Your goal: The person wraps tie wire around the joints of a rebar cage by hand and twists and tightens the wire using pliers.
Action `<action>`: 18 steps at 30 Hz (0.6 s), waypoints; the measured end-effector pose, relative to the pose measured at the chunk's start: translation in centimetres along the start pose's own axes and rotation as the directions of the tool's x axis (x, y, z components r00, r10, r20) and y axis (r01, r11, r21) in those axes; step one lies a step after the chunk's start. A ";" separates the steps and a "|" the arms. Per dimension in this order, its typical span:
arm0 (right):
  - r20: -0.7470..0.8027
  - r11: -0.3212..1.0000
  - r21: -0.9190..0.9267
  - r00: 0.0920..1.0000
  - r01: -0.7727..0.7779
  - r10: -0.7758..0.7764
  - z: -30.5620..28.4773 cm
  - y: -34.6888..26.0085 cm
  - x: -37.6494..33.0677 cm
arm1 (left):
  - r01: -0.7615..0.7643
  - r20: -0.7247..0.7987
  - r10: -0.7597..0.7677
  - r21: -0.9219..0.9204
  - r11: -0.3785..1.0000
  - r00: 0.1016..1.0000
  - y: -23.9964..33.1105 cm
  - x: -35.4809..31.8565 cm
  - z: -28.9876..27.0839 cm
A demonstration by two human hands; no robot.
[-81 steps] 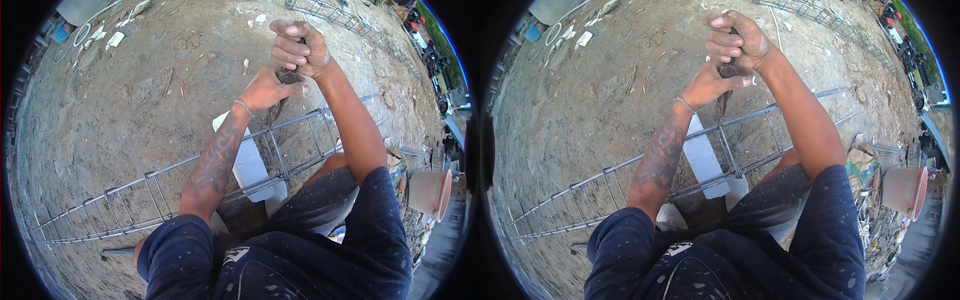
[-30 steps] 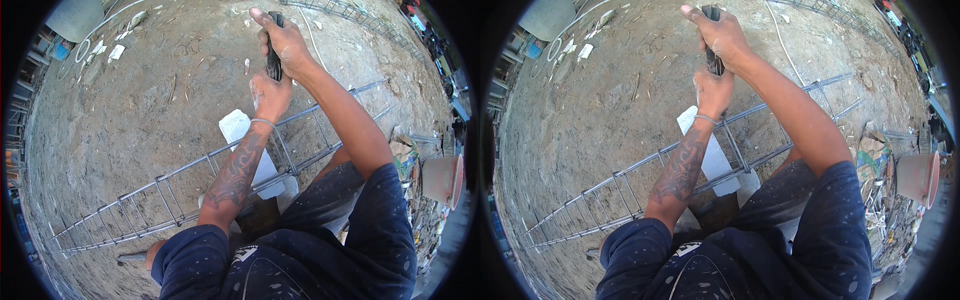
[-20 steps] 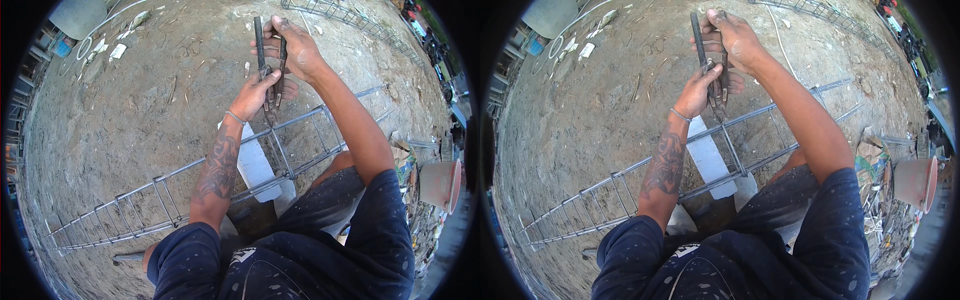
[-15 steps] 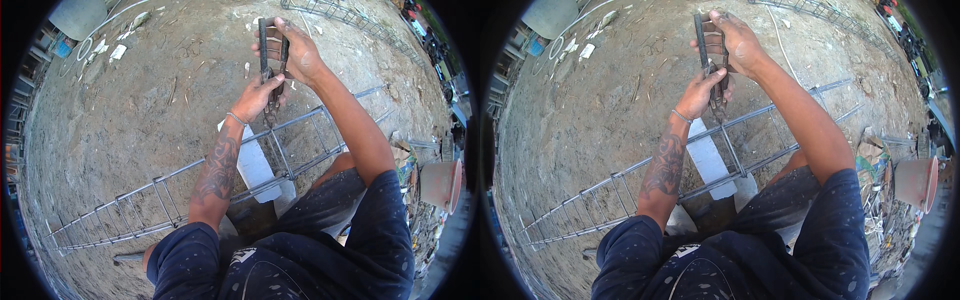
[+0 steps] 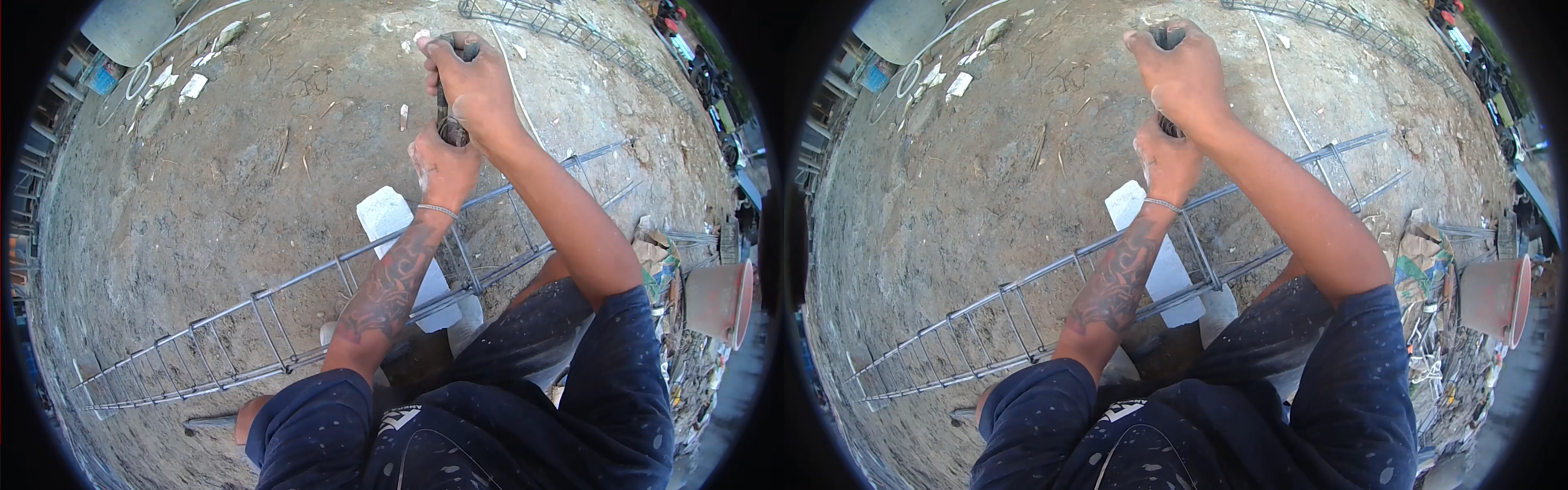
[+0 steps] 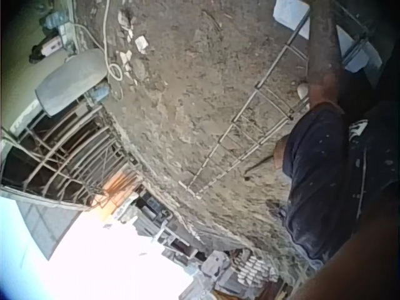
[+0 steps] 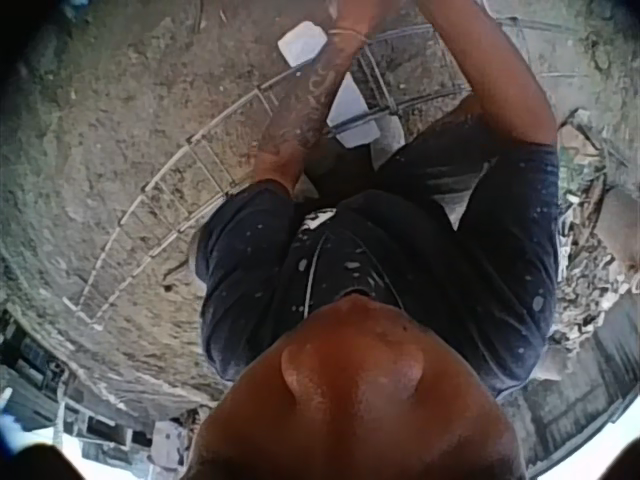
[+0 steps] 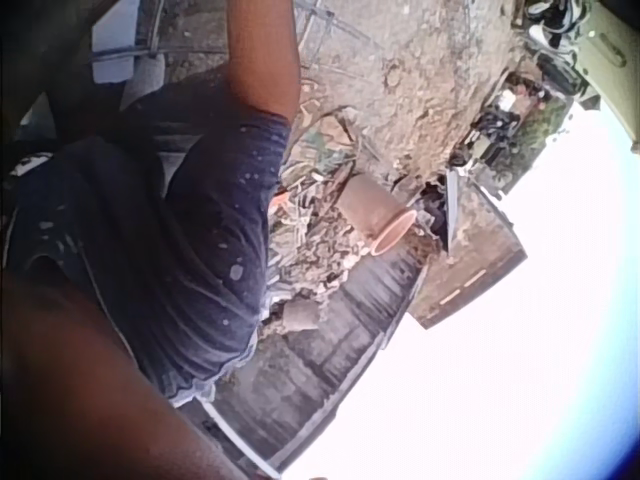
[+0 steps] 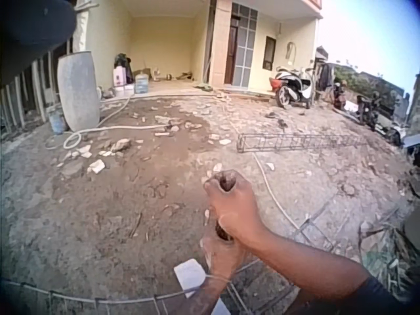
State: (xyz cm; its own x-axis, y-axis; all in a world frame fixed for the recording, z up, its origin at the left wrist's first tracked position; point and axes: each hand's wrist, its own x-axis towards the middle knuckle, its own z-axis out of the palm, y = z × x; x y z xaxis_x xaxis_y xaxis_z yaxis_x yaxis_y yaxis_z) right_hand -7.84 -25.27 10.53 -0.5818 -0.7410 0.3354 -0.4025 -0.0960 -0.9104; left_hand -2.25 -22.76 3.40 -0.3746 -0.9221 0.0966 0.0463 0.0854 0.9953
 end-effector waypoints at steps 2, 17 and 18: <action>0.087 0.991 0.072 0.991 -0.109 0.103 0.1 -1.4 -0.2 | -0.144 -0.358 0.202 0.184 0.972 0.911 0.2 -1.0 0.7; 0.502 0.950 0.228 0.862 -0.212 0.072 -1.0 2.3 2.4 | -0.187 -0.330 0.252 0.216 0.958 0.910 0.3 0.5 0.1; 0.651 0.785 0.453 0.758 -0.423 0.032 -2.1 1.8 2.4 | -0.222 -0.159 0.230 0.067 0.973 0.960 -0.1 0.8 -1.1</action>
State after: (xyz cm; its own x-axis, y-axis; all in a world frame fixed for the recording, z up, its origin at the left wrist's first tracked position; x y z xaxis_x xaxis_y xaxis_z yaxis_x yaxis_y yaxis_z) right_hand -11.48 -25.84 10.20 0.0061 -0.9977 0.0672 0.2503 -0.0635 -0.9661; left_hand -1.58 -23.94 3.38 -0.2015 -0.9259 0.3197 0.0664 0.3127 0.9475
